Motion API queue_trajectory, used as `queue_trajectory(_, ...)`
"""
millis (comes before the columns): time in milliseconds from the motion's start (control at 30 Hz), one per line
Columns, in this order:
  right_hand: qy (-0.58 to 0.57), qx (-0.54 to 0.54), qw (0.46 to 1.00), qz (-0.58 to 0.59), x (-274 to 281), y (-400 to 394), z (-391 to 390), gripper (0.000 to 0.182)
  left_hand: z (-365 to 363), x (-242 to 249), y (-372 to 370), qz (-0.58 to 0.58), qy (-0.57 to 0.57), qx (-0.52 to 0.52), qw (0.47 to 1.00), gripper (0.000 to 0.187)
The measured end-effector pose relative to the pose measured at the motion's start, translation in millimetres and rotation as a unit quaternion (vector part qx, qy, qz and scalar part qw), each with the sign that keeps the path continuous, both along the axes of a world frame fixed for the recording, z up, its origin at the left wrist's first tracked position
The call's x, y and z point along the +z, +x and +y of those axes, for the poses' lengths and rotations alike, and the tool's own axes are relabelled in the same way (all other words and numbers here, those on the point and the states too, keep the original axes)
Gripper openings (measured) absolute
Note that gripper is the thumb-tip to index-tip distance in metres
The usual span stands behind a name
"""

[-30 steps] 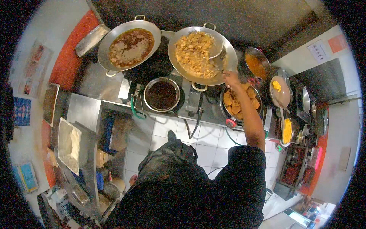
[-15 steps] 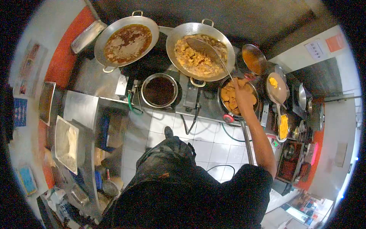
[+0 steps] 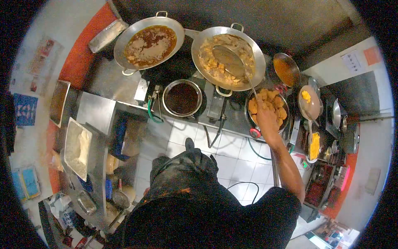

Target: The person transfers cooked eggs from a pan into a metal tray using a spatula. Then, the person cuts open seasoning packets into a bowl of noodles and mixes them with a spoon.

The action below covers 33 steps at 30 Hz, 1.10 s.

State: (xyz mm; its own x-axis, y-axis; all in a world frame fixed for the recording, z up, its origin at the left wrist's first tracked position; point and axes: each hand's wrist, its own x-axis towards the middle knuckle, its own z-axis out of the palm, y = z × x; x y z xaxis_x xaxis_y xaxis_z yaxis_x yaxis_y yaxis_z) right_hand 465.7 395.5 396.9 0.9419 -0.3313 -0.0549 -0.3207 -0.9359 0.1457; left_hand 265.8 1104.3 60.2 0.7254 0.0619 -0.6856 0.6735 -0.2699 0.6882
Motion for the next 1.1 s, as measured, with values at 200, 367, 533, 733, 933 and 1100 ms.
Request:
queue_trajectory(200,-0.025,0.031,0.998,-0.058,-33.8,50.0,-25.1,0.049,-1.0,-24.2,-2.6,-0.046,0.039,-0.072,0.996,0.028)
queue_trajectory(367,-0.101,0.054,0.993,-0.002,-39.3,59.7,-29.3,0.040,-4.0,-38.1,-20.6,0.012,-0.027,0.064,0.998,0.028)
queue_trajectory(533,0.025,-0.046,0.998,0.018,-47.1,65.0,-70.0,0.023,2.2,-29.5,-43.6,-0.396,0.154,-0.253,0.869,0.030)
queue_trajectory(733,0.126,-0.044,0.987,-0.090,-59.2,32.8,-26.9,0.019,-44.6,41.3,-53.5,0.139,-0.056,0.365,0.919,0.020)
queue_trajectory(933,0.290,-0.141,0.930,-0.175,-67.9,-2.6,44.7,0.023,49.4,67.4,31.0,-0.125,0.091,0.459,0.875,0.031)
queue_trajectory(1100,0.499,-0.239,0.787,-0.274,-54.8,-12.5,158.0,0.031,217.2,152.3,154.9,-0.244,0.134,0.494,0.824,0.030)
